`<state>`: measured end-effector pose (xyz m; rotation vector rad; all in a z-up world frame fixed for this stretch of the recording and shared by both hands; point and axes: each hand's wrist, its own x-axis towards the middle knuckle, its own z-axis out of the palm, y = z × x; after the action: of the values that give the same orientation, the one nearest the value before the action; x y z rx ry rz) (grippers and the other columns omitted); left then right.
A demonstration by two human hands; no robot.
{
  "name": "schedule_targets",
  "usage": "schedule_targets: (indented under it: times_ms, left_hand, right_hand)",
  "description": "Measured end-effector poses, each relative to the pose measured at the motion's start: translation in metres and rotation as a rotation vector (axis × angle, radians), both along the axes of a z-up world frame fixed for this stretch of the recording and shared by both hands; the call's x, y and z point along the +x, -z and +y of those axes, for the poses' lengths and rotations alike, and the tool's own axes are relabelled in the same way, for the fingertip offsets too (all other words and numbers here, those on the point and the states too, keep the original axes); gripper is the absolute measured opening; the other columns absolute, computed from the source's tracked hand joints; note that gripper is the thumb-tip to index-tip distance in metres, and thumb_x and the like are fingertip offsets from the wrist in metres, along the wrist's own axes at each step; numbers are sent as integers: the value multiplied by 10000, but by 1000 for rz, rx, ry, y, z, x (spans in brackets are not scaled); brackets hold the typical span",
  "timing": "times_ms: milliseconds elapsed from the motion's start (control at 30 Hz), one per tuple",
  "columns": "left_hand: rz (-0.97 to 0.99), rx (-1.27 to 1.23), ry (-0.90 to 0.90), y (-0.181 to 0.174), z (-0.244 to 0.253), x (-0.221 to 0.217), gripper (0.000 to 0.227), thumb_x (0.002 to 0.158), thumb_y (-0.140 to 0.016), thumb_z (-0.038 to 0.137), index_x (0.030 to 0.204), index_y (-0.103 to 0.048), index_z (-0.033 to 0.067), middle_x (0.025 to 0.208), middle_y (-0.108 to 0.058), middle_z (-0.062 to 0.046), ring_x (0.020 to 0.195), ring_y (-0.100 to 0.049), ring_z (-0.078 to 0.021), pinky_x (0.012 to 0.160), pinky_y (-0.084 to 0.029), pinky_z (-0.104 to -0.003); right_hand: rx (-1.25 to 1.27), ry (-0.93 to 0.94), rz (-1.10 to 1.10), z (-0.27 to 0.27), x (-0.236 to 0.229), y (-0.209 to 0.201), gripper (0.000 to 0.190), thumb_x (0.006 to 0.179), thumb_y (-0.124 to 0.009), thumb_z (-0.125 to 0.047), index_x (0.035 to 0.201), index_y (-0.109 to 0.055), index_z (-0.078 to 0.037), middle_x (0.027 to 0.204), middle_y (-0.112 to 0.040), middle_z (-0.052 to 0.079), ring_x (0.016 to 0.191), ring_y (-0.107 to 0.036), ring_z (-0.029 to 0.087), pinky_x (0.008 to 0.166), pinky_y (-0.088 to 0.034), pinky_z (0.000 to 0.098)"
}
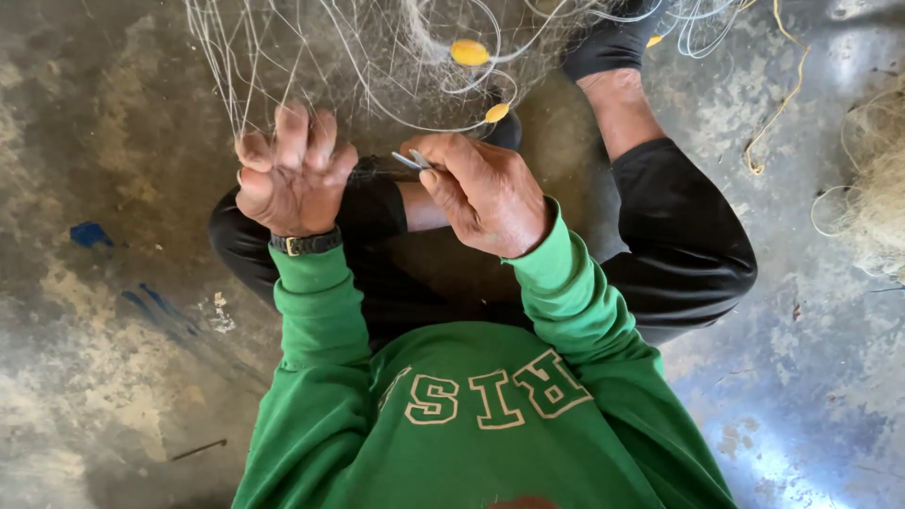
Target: The person sits on the floor repairing a gill net, pulling sections of mesh onto their lap and using scissors to trim and adjust the netting while threading a yellow netting shuttle through the mesh and repositioning floats along the net.
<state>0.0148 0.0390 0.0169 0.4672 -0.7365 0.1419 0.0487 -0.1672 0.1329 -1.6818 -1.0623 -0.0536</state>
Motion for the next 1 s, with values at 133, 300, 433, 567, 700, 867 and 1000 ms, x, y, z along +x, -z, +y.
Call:
schedule_targets:
  times_ms: [133, 300, 433, 567, 700, 867, 1000]
  left_hand:
    - [227, -83, -129, 1, -5, -9, 180, 899, -535, 211, 1050, -630, 233, 1398, -436, -68, 1230, -438, -243, 651, -484, -213]
    - [393, 8, -172, -25, -9, -12, 90, 873, -586, 159, 831, -506, 159, 1254, -431, -125, 1143, -467, -355, 470, -442, -160]
    - [375, 93, -140, -28, -4, -12, 135, 881, -585, 210, 849, -476, 137, 1066, -524, -103, 1046, -547, -328, 452, -420, -170]
    - [291, 7, -59, -39, -7, -8, 98, 864, -605, 188, 883, -558, 104, 990, -605, -74, 1110, -521, -305, 586, -512, -188]
    - [194, -4, -122, -37, -7, -10, 122, 896, -533, 243, 884, -498, 127, 930, -557, 7, 1140, -482, -306, 632, -463, -220]
    - [109, 28, -133, -44, -5, -10, 145, 913, -491, 296, 930, -494, 152, 941, -537, 44, 1171, -449, -298, 717, -356, -294]
    - [154, 19, -247, -48, -9, -11, 161, 908, -477, 322, 920, -487, 161, 928, -540, 43, 1112, -498, -275, 963, -312, -448]
  right_hand:
    - [-113, -42, -38, -5, 1, 19, 192, 941, -418, -69, 1100, -442, 36, 1000, -575, 151, 740, -604, 244, 678, -509, 324]
    - [-123, -47, 12, -4, 3, 18, 188, 945, -402, -97, 1070, -448, 36, 951, -556, 125, 609, -534, 213, 583, -445, 322]
    - [-75, -24, 154, 2, 5, 12, 115, 930, -398, -101, 939, -433, 8, 951, -584, 122, 823, -612, 240, 706, -475, 301]
    - [-24, -1, 188, 7, 9, 9, 117, 939, -385, -119, 902, -383, -7, 833, -620, 154, 810, -661, 215, 571, -499, 240]
    - [-52, 28, 210, 8, 12, 10, 111, 943, -401, -147, 930, -394, -37, 845, -637, 84, 709, -633, 160, 574, -487, 245]
    - [-81, 60, 241, 9, 12, 4, 106, 942, -408, -157, 924, -426, -54, 853, -635, 40, 603, -544, 109, 568, -447, 236]
    - [-45, 7, 281, 10, 12, -1, 87, 936, -399, -108, 874, -384, -48, 867, -625, 65, 493, -459, 98, 482, -401, 219]
